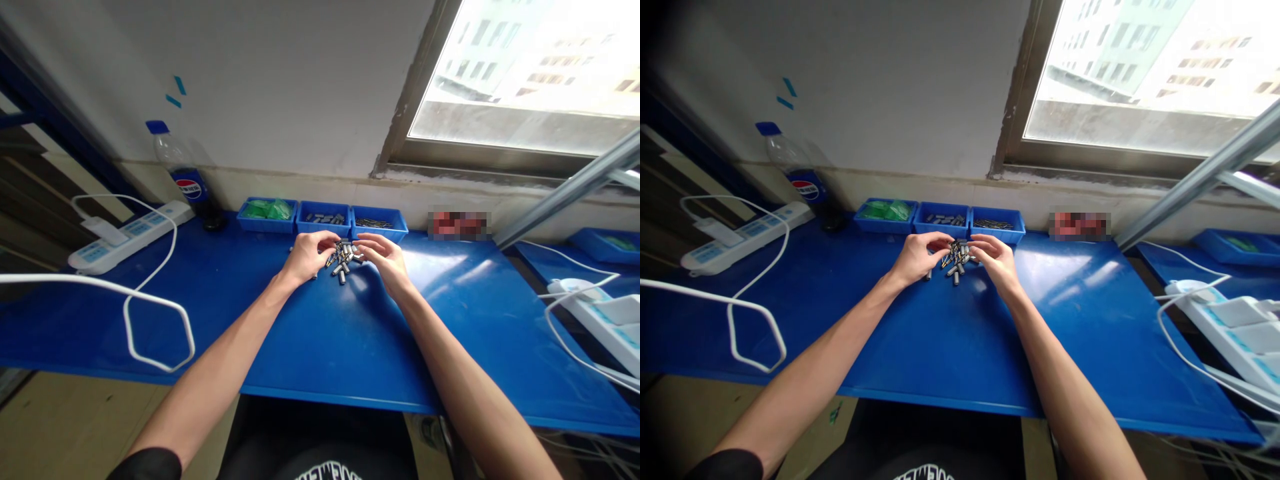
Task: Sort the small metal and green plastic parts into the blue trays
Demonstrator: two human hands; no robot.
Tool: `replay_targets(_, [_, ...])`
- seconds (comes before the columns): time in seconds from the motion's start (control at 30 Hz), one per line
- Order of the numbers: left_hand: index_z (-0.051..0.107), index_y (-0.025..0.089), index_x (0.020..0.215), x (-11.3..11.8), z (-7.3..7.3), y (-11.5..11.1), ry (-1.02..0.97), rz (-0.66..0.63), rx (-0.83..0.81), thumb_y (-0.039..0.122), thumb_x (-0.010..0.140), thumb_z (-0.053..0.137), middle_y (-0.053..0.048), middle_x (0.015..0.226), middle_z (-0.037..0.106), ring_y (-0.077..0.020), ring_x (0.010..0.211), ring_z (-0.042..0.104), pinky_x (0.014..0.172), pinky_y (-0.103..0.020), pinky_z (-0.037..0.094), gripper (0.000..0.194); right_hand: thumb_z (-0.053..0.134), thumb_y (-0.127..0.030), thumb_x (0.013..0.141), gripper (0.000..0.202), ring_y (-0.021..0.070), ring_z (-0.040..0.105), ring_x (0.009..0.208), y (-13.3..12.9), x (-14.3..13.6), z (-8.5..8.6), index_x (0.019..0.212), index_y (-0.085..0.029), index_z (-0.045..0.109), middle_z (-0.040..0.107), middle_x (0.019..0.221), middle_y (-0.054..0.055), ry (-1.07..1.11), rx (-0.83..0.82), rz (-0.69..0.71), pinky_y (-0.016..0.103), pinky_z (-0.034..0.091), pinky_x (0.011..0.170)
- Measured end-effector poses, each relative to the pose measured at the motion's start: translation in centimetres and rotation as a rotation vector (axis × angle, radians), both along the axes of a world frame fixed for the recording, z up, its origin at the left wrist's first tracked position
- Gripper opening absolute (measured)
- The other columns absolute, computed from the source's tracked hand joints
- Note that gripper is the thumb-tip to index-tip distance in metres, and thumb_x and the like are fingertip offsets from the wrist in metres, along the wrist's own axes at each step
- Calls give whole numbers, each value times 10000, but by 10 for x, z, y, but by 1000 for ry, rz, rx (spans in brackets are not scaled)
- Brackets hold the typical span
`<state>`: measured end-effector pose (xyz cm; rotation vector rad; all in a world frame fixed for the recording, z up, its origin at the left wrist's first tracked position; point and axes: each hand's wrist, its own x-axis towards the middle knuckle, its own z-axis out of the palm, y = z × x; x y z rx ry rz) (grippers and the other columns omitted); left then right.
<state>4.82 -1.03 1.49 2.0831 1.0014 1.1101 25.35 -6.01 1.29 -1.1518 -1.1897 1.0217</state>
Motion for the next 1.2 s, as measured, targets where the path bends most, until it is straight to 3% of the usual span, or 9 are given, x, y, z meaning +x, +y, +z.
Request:
replay_targets(0.27, [742, 199, 1226, 6, 0, -1, -40, -31, -10, 116, 912, 614, -42, 1037, 805, -173, 942, 769, 854, -265, 610, 349, 822, -471, 769, 435, 241, 742, 884, 0, -1, 0, 1120, -225, 748, 796, 1059, 87, -14, -9, 13, 393, 582, 826])
replay_targets(0.43, [780, 147, 1074, 7, 4, -2, -246, -76, -150, 203, 852, 728, -72, 966, 806, -193, 875, 774, 863, -310, 630, 234, 824, -464, 786, 405, 234, 740, 872, -1, -2, -1, 1112, -236, 753, 797, 986, 63, -40, 13, 66, 400, 580, 855])
replay_targets(0.53, [786, 124, 967, 7, 5, -2, -348, -80, -259, 288, 754, 845, -97, 947, 809, -230, 878, 782, 876, -357, 641, 275, 819, -456, 807, 383, 234, 744, 874, -2, -4, -1, 1118, -241, 756, 800, 953, 54, -27, 19, 140, 399, 580, 858])
replay_targets(0.77, [777, 121, 941, 10, 4, -4, -380, -110, -350, 365, 702, 889, -103, 901, 809, -242, 823, 785, 814, -365, 647, 360, 862, -452, 763, 319, 223, 735, 819, -2, -6, -5, 987, -231, 807, 798, 898, 52, 56, -15, 183, 375, 575, 819])
replay_targets(0.87, [775, 135, 945, 8, 4, -5, -272, -103, -307, 385, 782, 824, -91, 896, 809, -229, 804, 779, 785, -340, 634, 303, 864, -446, 760, 316, 215, 724, 790, 0, -5, -7, 981, -225, 815, 796, 874, 51, 80, -24, 171, 373, 575, 811])
replay_targets(0.97, [788, 166, 943, 3, 5, -4, -7, -35, -129, 367, 857, 743, -66, 894, 803, -206, 798, 759, 762, -302, 600, 223, 867, -438, 758, 318, 226, 731, 789, 2, -2, -8, 969, -206, 816, 797, 862, 66, 61, -14, 89, 394, 585, 833])
replay_targets(1.07, [796, 187, 984, -3, 3, -2, 243, -65, 12, 328, 794, 788, -61, 943, 797, -219, 863, 745, 778, -292, 578, 236, 877, -434, 747, 450, 271, 749, 1005, 4, 0, -7, 1134, -222, 784, 798, 1113, 97, 87, 55, 7, 436, 575, 968])
replay_targets(1.13, [798, 190, 1010, -4, 1, -1, 336, -97, 48, 302, 785, 789, -71, 984, 793, -229, 908, 739, 805, -295, 574, 252, 891, -437, 726, 604, 295, 711, 1163, 5, 2, -6, 1276, -251, 723, 724, 1332, 107, 96, 98, 3, 462, 552, 1042])
replay_targets(1.2, [798, 183, 1030, -4, -1, -1, 379, -110, 63, 271, 823, 744, -85, 1014, 791, -230, 932, 736, 828, -300, 572, 232, 899, -443, 712, 662, 306, 693, 1205, 6, 4, -6, 1316, -261, 696, 668, 1421, 114, 71, 109, 9, 482, 547, 1058])
